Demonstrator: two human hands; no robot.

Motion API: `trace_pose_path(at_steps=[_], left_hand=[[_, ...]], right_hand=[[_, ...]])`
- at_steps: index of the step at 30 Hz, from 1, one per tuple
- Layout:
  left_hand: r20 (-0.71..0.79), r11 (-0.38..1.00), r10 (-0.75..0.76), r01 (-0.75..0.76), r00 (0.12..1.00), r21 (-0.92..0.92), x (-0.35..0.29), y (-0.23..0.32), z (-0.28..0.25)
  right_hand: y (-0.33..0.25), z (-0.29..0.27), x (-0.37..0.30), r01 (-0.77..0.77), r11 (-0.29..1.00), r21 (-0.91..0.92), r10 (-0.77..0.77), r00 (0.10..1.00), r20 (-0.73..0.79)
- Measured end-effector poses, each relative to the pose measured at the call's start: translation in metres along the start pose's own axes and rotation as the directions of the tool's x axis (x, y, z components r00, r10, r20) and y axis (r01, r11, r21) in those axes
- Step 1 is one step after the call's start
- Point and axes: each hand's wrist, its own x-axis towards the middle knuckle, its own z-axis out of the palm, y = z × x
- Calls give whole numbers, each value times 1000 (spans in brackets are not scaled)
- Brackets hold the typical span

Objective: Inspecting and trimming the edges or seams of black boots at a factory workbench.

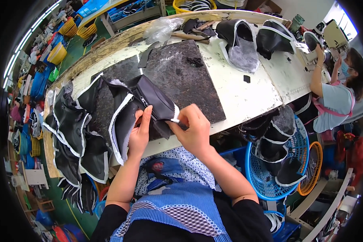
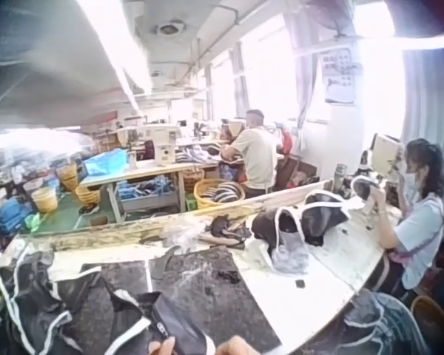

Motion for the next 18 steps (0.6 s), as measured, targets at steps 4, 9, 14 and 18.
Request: trace_pose_path(at_steps=[4,9,14,18], left_hand=[[-39,996,-14,10,999,-87,-2,0,6],[-9,998,-47,47,999,-38,-6,0,3],[1,998,-49,49,999,-48,-8,1,3],[-13,990,-100,98,995,-102,-12,9,-1]], right_hand=[[-11,12,-18,-354,842,406,387,922,2],[-25,5,-25,-484,563,670,530,833,157],[-21,-1,-25,-613,272,742,501,749,434],[-22,3,-21,-715,203,669,519,658,546]])
